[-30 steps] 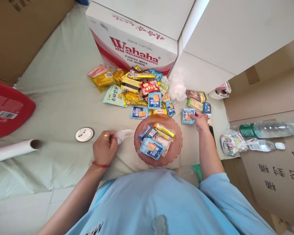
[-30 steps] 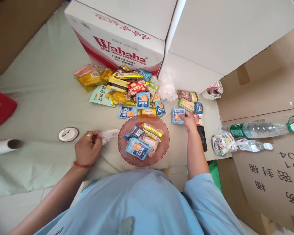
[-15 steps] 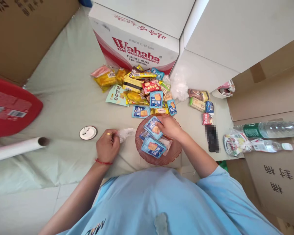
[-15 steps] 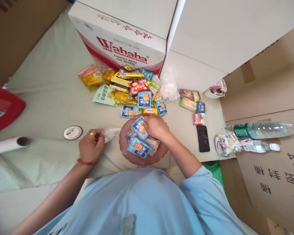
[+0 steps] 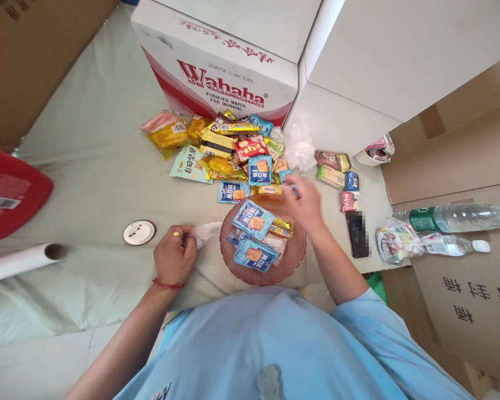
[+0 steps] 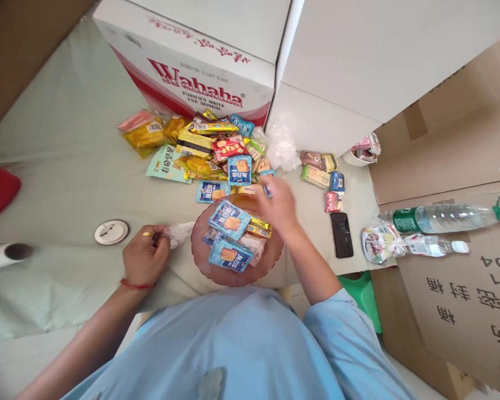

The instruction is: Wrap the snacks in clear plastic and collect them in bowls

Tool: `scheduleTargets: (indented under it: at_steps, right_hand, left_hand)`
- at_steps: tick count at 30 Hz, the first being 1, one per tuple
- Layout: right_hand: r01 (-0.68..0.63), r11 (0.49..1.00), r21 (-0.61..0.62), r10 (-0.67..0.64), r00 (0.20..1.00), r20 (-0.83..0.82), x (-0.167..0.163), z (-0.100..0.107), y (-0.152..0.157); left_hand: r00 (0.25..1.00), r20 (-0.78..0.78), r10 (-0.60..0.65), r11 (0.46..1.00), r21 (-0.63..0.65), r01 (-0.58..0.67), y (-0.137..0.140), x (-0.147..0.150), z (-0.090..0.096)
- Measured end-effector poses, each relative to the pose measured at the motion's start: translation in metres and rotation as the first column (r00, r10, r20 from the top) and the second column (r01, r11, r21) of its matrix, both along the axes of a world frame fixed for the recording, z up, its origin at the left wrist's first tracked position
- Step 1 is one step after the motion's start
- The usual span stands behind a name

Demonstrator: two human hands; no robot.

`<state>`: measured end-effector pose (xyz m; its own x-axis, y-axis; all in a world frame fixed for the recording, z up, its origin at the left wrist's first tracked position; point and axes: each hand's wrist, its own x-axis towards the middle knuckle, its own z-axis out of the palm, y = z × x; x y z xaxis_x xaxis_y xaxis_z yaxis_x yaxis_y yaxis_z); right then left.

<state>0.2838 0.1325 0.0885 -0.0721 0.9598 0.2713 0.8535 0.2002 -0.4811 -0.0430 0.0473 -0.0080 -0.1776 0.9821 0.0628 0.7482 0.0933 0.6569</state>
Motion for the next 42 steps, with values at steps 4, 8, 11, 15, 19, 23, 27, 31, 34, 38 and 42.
scheduleTargets:
  at_steps: [4, 8, 11, 15, 19, 23, 27, 31, 34, 38, 42]
  right_hand:
    - [0.397, 0.914, 0.078, -0.400, 0.916, 0.021, 0.103, -0.004, 0.049]
    - [0.509, 0.840, -0.189, -0.449, 0.847, 0.285, 0.174, -0.026, 0.081]
    - [0.445, 0.845, -0.296, -0.353, 0.881, 0.315, 0.190, -0.038, 0.087]
    - [0.507, 0.791, -0.341, -0.399, 0.852, 0.340, 0.192, -0.039, 0.089]
    - [0.482, 0.802, -0.353, -0.414, 0.874, 0.252, 0.193, -0.036, 0.088]
    - [0.343, 0.775, -0.531, -0.386, 0.922, 0.033, 0.186, -0.032, 0.082]
    - [0.310, 0.783, -0.539, -0.375, 0.927, -0.011, 0.170, -0.028, 0.073]
    - [0.302, 0.819, -0.488, -0.377, 0.924, -0.060, 0.151, -0.019, 0.056]
    - [0.150, 0.906, -0.396, -0.270, 0.925, -0.268, 0.132, 0.005, 0.031]
    - [-0.350, 0.874, -0.336, 0.221, 0.904, -0.366, 0.090, 0.053, -0.006]
    - [-0.759, 0.484, -0.435, 0.789, 0.594, -0.157, 0.032, 0.075, -0.025]
  left_hand:
    - [1.000, 0.001, 0.001, 1.000, 0.008, -0.001, 0.000, 0.000, -0.001]
    - [1.000, -0.025, 0.007, 1.000, 0.028, -0.007, 0.001, 0.001, -0.001]
    - [0.999, -0.032, 0.007, 0.999, 0.031, -0.006, 0.002, 0.002, -0.002]
    - [0.999, -0.047, 0.018, 1.000, 0.023, -0.017, 0.001, 0.002, -0.001]
    - [0.999, -0.037, 0.009, 1.000, 0.009, -0.009, 0.002, 0.002, 0.000]
    - [1.000, -0.021, 0.005, 1.000, -0.003, -0.006, 0.002, 0.002, -0.002]
    - [1.000, -0.015, 0.007, 1.000, 0.002, -0.007, 0.002, 0.002, -0.002]
    - [1.000, 0.006, -0.005, 1.000, 0.003, 0.005, 0.002, 0.003, 0.002]
    - [1.000, 0.021, -0.016, 1.000, -0.005, 0.016, 0.002, 0.003, 0.004]
    - [1.000, 0.020, -0.007, 1.000, -0.012, 0.007, 0.003, 0.003, 0.005]
    - [1.000, 0.003, -0.008, 1.000, -0.009, 0.008, 0.003, 0.003, 0.003]
